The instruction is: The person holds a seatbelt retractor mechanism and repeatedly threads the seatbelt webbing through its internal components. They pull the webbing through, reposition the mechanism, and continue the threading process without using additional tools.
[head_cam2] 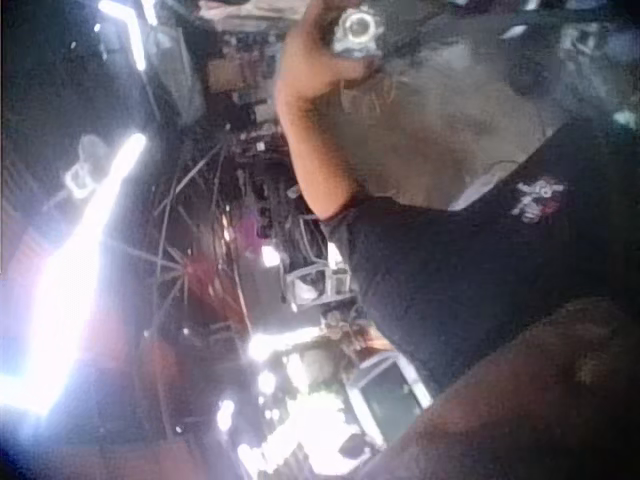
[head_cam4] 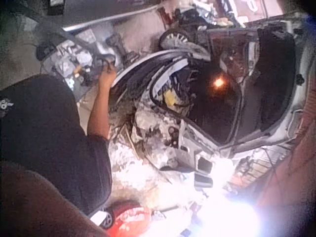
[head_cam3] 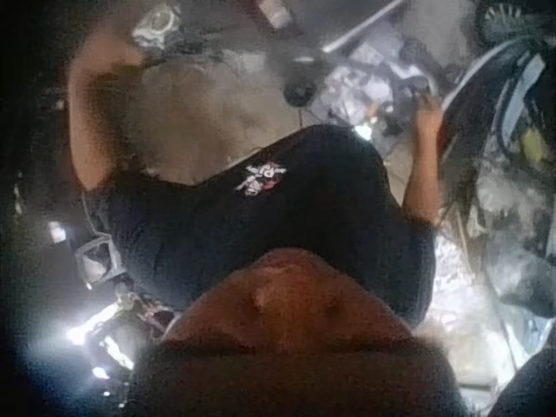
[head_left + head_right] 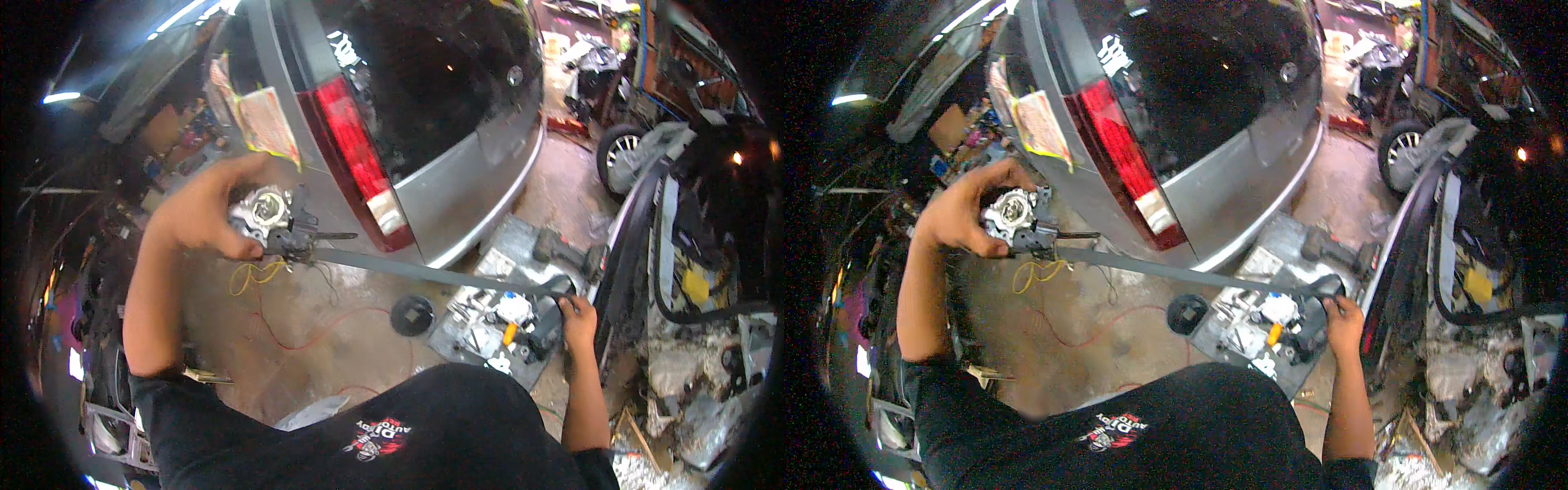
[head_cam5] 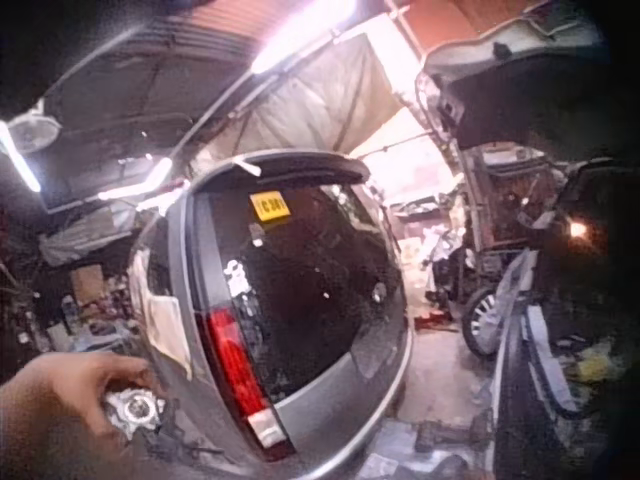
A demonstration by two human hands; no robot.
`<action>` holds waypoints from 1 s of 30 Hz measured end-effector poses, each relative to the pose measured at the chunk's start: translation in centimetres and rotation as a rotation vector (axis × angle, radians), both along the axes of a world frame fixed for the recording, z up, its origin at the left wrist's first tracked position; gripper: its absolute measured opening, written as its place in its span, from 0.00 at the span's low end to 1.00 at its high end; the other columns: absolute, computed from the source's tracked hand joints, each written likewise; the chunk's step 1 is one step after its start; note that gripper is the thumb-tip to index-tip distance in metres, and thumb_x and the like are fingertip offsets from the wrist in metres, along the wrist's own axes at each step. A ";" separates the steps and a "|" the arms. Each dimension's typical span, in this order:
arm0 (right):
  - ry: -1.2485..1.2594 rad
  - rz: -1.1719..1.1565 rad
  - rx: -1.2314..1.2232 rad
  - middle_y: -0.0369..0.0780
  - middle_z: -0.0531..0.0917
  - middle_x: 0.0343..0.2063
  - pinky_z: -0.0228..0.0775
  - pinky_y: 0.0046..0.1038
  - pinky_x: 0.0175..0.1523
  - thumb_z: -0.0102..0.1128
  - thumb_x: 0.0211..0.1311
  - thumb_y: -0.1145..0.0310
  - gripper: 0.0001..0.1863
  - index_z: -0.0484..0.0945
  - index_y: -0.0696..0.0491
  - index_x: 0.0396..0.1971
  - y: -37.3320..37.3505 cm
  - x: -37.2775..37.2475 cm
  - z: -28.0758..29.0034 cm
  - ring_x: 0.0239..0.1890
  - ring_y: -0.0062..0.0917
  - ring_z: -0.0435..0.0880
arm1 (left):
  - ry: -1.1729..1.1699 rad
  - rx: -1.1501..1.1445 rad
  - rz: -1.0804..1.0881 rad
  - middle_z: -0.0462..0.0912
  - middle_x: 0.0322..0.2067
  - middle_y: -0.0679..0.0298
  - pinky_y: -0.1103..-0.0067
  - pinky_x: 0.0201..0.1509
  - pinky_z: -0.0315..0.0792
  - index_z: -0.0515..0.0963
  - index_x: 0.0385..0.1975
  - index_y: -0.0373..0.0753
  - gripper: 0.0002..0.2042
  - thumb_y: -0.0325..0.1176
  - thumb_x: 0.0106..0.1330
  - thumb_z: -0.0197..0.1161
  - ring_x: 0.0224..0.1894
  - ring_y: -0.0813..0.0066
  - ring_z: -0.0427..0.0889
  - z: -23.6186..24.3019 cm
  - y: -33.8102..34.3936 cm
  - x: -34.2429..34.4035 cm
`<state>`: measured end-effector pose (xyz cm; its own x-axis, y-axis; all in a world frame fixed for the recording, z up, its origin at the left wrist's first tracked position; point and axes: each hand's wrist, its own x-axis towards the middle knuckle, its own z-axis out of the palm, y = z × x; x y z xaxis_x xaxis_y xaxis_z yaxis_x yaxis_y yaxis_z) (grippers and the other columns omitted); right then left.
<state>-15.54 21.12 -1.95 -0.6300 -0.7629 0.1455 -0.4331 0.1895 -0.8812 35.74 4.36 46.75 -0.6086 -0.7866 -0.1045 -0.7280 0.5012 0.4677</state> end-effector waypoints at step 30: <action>-0.125 0.609 -0.086 0.38 0.79 0.44 0.72 0.34 0.61 0.82 0.61 0.65 0.37 0.81 0.52 0.71 3.9 2.8 8.5 0.50 0.30 0.79 | -0.228 0.001 -0.297 0.88 0.56 0.61 0.72 0.69 0.77 0.77 0.71 0.34 0.51 0.39 0.39 0.87 0.60 0.70 0.84 5.0 -0.3 -14.9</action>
<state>-12.72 24.98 6.54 -0.1018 -0.9792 0.1754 -0.3337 -0.1325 -0.9333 20.82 4.02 51.70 -0.7710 -0.5793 -0.2645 -0.6368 0.7055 0.3110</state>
